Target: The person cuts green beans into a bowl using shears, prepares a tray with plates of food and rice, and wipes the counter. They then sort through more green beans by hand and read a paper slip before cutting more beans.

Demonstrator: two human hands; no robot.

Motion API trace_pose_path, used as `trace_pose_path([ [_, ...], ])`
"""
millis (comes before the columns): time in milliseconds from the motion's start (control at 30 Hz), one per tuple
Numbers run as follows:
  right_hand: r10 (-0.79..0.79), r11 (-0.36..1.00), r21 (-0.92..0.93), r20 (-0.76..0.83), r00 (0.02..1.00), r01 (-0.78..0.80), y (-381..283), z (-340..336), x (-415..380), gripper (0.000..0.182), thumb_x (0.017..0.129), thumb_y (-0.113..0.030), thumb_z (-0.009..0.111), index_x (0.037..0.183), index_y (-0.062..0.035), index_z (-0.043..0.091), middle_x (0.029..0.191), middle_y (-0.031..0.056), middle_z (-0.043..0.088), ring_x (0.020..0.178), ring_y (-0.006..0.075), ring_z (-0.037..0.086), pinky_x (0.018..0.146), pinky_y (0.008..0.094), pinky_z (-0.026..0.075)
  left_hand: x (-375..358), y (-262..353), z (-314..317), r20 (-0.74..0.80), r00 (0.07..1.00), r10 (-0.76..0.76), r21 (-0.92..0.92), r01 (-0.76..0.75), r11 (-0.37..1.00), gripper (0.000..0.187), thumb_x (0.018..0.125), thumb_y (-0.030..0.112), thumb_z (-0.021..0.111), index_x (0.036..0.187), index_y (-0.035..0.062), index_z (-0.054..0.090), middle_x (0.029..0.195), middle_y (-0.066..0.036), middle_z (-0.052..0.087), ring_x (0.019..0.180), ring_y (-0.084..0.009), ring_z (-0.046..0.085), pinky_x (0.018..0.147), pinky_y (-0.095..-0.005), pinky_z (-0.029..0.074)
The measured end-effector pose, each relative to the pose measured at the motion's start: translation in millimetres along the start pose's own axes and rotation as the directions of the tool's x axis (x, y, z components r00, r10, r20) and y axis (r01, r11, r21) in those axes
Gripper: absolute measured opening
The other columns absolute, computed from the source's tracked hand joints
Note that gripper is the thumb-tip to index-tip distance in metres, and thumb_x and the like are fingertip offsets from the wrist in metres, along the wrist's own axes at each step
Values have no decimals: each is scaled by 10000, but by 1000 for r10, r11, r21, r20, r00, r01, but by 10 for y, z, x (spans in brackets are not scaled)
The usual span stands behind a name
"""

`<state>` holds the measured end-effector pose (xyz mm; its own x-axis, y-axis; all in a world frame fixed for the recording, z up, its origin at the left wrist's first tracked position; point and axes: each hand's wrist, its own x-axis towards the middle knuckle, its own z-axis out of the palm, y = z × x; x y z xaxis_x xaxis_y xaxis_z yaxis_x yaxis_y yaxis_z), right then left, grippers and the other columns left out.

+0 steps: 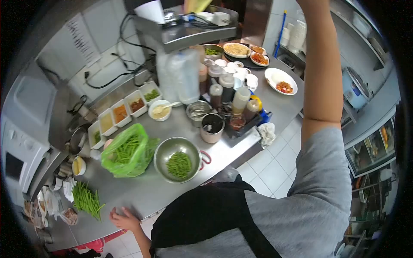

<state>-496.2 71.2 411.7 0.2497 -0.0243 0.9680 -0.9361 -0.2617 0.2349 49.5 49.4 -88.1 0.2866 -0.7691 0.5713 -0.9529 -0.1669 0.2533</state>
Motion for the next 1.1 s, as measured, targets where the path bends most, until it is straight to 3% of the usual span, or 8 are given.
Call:
trace_pose_path([
  [67,180,952,-270,119,976,-143,387,-434,-414,194,799,-155,617,969,-74,663,881,82,664,813,118,601,726,233,457,-162,192,1,-78,995,-68,61,72,995,478,813,419,550,1156,92,489,1181,-154,437,1092,-342,409,892,-473,309],
  [167,484,871,-263,323,813,-414,1274,-752,-1361,155,792,-110,616,930,-60,664,840,41,648,758,99,577,706,226,449,-482,602,18,-167,974,-151,58,163,985,493,834,435,522,1173,79,481,1192,-182,421,1089,-350,403,894,-479,311],
  [333,767,555,-420,593,246,-718,2524,-628,-3439,156,772,-211,624,835,-83,688,669,90,644,550,148,605,557,315,486,-1130,1241,410,-135,837,-530,-334,465,820,550,848,438,506,1211,32,435,1229,-247,357,1132,-370,344,940,-479,281],
  [467,751,561,-520,647,132,-645,3076,-88,-5114,191,750,-213,624,792,-30,660,655,115,626,589,194,612,572,321,484,-1344,1963,197,-88,815,-572,-406,495,768,608,850,436,511,1269,23,358,1282,-266,259,1195,-381,253,981,-462,255],
  [600,752,526,-656,656,-65,-541,3190,369,-5628,220,677,-252,649,764,-50,656,733,154,638,701,285,621,671,373,487,-1450,2247,60,-59,715,-697,-464,599,653,601,844,425,529,1279,48,356,1276,-263,260,1180,-372,277,973,-450,276],
  [700,739,530,-633,671,-58,-564,3214,510,-5815,225,657,-252,660,764,-55,650,770,160,640,738,295,621,692,378,486,-1448,2398,-134,-49,655,-754,-403,678,615,601,839,402,545,1286,51,349,1280,-270,253,1157,-366,315,949,-452,313],
  [967,749,616,-516,618,240,-595,3637,614,-5452,161,686,-65,567,817,-107,651,781,171,632,747,329,617,690,417,491,-1347,2185,20,-199,575,-793,-337,720,607,557,822,371,578,1244,45,418,1218,-251,385,1140,-367,349,918,-471,343],
  [1100,616,751,-541,780,107,-379,4190,726,-5866,136,676,-107,607,801,-99,658,755,156,630,757,317,616,704,392,492,-1271,2285,7,-252,604,-756,-257,712,654,563,815,398,578,1247,72,424,1230,-266,376,1166,-379,314,918,-487,334],
])
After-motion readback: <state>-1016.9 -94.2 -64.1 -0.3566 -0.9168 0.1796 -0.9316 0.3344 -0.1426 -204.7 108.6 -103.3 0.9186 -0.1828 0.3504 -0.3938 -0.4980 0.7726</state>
